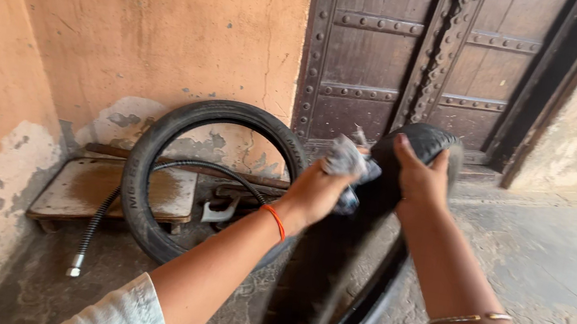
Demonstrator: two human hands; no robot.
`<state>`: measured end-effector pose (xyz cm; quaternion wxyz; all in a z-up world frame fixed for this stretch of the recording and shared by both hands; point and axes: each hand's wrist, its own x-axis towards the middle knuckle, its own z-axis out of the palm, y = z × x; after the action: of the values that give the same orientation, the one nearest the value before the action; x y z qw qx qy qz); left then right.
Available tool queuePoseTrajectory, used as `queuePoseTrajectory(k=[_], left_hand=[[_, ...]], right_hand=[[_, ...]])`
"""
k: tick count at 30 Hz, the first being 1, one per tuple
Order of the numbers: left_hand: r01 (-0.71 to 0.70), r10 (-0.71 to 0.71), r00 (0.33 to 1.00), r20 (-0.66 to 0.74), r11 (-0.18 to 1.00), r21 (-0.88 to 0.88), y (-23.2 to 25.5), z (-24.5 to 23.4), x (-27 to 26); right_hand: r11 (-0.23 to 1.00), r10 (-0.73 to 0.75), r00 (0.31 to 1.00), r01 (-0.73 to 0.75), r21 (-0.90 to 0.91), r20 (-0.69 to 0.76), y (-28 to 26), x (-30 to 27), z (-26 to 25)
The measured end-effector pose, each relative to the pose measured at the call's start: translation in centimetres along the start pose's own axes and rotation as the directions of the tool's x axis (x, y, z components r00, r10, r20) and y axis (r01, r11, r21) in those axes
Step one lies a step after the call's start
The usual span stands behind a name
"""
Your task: The person wipes the exterior and interior surfaces of a motorcycle tire using a cloth, rotating the tire by hand to reach all parts of the rim and sidewall.
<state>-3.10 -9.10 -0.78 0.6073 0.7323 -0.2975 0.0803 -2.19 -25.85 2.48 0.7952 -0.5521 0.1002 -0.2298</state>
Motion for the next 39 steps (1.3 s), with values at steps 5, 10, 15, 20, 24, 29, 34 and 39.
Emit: queuePoseTrajectory(k=[5,10,15,20,24,29,34,39], left_hand=[[-0.157,0.157,0.988,-0.008,0.988,-0.005,0.9,6.6,-3.3],[-0.307,0.316,0.946,-0.072,0.945,0.117,3.8,11.5,-6.5],[-0.558,0.57,0.822,0.016,0.798,0.23,5.8,12.4,-8.0],[-0.125,0.117,0.984,0.137,0.991,0.051,6.7,11.1,-8.0],[-0.45,0.444,0.891,0.094,0.839,0.305,5.9,10.9,-7.9],[-0.561,0.537,0.826,0.171,0.753,0.343,4.7,10.4,-7.3],[-0.696,0.574,0.714,0.4,0.52,0.495,2.4,11.0,-4.2],[-0.735,0.714,0.606,0.35,0.336,0.589,0.3,11.2,-1.6]], right_hand=[[0.942,-0.059,0.997,0.069,-0.33,0.041,-3.0,2.8,-5.6],[0.254,-0.123,0.985,0.149,-0.956,0.121,-5.8,1.1,-7.2],[0.164,-0.088,0.987,0.148,-0.975,0.135,-6.2,0.0,-8.3],[0.297,-0.215,0.943,0.309,-0.903,0.252,-6.1,0.3,-10.6],[0.293,-0.085,0.961,0.278,-0.915,0.264,-6.5,0.5,-11.0],[0.638,-0.037,0.797,0.483,-0.599,0.603,-5.9,2.3,-12.9],[0.509,0.016,0.78,0.532,-0.676,0.625,-8.1,1.7,-13.8],[0.364,0.151,0.866,0.4,-0.841,0.477,-8.9,0.7,-12.9]])
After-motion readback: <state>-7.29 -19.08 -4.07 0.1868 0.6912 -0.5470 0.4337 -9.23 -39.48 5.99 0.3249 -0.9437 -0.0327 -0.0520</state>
